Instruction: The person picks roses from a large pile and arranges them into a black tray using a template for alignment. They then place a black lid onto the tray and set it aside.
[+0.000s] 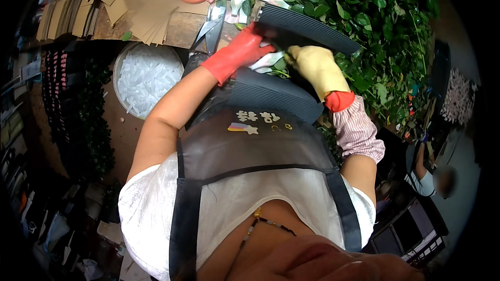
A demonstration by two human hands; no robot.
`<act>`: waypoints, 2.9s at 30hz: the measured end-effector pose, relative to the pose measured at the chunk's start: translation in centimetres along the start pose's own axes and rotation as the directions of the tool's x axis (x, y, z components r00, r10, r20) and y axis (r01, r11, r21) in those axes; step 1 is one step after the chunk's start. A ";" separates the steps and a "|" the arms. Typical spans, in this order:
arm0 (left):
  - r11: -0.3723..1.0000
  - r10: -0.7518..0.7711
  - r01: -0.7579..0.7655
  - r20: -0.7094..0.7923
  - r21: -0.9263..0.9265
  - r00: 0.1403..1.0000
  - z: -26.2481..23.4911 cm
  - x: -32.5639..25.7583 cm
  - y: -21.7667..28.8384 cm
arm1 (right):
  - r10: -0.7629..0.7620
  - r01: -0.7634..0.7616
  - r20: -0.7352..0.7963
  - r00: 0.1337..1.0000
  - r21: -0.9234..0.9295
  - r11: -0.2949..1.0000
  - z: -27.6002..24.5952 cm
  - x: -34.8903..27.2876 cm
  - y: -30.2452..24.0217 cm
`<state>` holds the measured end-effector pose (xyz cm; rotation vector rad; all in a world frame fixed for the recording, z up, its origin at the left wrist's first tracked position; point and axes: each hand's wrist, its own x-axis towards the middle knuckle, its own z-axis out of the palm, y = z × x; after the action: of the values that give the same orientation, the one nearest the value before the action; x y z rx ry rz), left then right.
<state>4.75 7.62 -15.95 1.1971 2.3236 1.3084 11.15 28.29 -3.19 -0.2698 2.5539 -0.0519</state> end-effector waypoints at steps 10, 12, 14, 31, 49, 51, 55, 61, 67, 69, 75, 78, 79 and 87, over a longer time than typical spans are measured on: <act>0.996 -0.040 0.037 -0.037 -0.085 0.999 -1.3 0.7 2.3 | 0.080 -0.112 -0.495 0.865 -0.034 0.993 4.3 2.8 2.0; 0.981 -0.133 0.134 0.017 -0.142 0.991 -2.2 1.2 2.8 | 0.069 -0.088 -0.452 0.889 -0.021 0.996 4.5 3.5 1.8; 0.959 -0.251 0.250 0.007 -0.134 0.968 -2.9 1.5 3.6 | 0.121 -0.113 -0.405 0.906 0.046 0.993 5.0 3.9 2.0; 0.859 -0.495 0.487 -0.015 -0.162 0.869 -3.7 0.4 1.4 | 0.266 -0.101 -0.532 0.804 0.319 0.942 6.3 4.9 1.9; 0.844 -0.533 0.532 0.011 -0.062 0.846 -7.5 -0.8 5.6 | 0.163 -0.110 -0.247 0.955 0.214 0.971 3.1 2.3 0.5; 0.879 -0.452 0.462 0.100 -0.122 0.886 -6.9 -0.5 6.0 | 0.161 -0.129 -0.330 0.930 0.117 0.985 4.2 3.1 0.6; 0.851 -0.473 0.491 0.136 -0.187 0.871 -6.0 -2.1 4.2 | 0.142 -0.088 -0.366 0.920 0.161 0.983 5.1 3.5 0.4; 0.716 -0.663 0.610 -0.058 -0.340 0.746 -10.2 -4.5 1.7 | 0.140 -0.068 -0.150 0.979 0.410 0.909 4.7 2.2 1.5; 0.797 -0.596 0.602 0.221 0.048 0.771 -8.8 -1.6 7.2 | 0.218 -0.222 0.042 0.975 0.198 0.955 3.0 2.6 -0.4; 0.796 -0.586 0.603 0.320 0.054 0.745 -8.6 -1.3 7.5 | 0.220 -0.217 -0.009 0.975 0.127 0.968 2.9 2.8 -0.8; 0.743 -0.572 0.643 0.325 -0.185 0.753 -7.4 -4.2 5.3 | 0.184 -0.171 -0.117 0.976 0.115 0.979 3.2 2.5 -1.0; 0.651 -0.636 0.674 0.235 -0.349 0.735 -8.5 -5.2 4.6 | 0.194 -0.180 -0.097 0.976 0.132 0.975 3.7 2.8 -0.8; 0.526 -0.688 0.670 0.201 -0.524 0.698 -9.8 -5.3 4.6 | 0.202 -0.194 -0.030 0.979 0.163 0.967 2.9 2.6 -0.9; 0.661 -0.674 0.729 0.284 -0.179 0.681 -11.1 -7.9 3.5 | 0.374 -0.304 0.024 0.927 0.630 0.715 -5.3 -3.6 -2.6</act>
<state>5.81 -4.11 -8.25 0.2293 2.0209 1.0907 11.68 26.41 3.48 0.4799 2.4760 -0.7805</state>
